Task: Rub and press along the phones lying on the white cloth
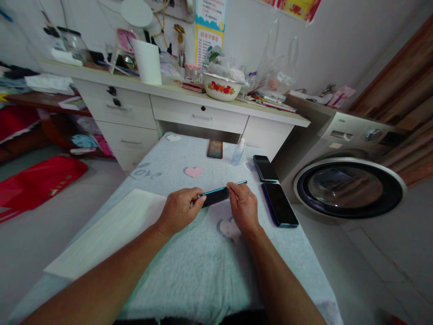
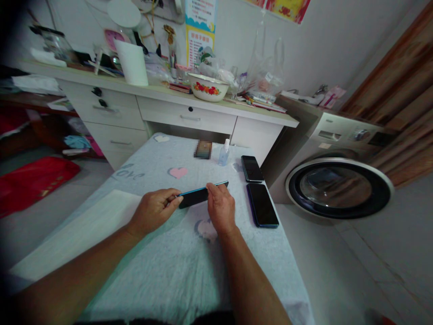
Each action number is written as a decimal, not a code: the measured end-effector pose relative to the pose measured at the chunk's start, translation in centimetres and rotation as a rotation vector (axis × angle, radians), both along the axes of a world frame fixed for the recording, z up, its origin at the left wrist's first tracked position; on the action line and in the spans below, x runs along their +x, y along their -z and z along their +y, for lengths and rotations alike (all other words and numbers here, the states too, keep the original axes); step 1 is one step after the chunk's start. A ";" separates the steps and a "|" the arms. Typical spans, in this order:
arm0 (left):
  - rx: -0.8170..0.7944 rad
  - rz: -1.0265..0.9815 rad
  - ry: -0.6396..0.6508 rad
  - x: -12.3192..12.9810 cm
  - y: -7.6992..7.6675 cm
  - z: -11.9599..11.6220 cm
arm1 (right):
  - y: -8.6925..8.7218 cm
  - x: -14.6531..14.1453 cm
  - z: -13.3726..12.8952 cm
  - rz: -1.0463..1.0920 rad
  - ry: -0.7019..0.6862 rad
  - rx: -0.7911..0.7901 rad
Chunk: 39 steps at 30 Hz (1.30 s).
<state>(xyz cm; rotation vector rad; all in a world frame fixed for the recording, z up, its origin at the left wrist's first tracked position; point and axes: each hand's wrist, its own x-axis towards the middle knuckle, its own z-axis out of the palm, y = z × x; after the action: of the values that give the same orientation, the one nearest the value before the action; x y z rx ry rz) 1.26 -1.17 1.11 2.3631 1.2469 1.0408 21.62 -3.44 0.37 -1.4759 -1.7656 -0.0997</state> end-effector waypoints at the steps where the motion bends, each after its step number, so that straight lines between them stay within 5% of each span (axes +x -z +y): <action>1: -0.004 0.001 0.000 0.0 0.0 0.0 | 0.0 -0.2 0.0 -0.001 -0.024 -0.002; 7: -0.005 0.009 0.007 -0.1 0.2 0.1 | 0.1 -0.4 0.0 0.007 -0.069 -0.014; 26: -0.031 0.005 0.002 0.0 -0.1 0.1 | 0.2 3.2 1.3 0.063 0.203 -0.029; 39: -0.038 0.015 0.003 0.0 -0.1 0.0 | 0.5 4.3 2.2 0.488 0.170 -0.166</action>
<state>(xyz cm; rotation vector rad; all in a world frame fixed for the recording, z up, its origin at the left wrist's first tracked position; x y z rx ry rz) 1.29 -1.14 1.26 2.3480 1.2571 0.9919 25.94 -1.21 -0.16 -1.6033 -1.2777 0.3045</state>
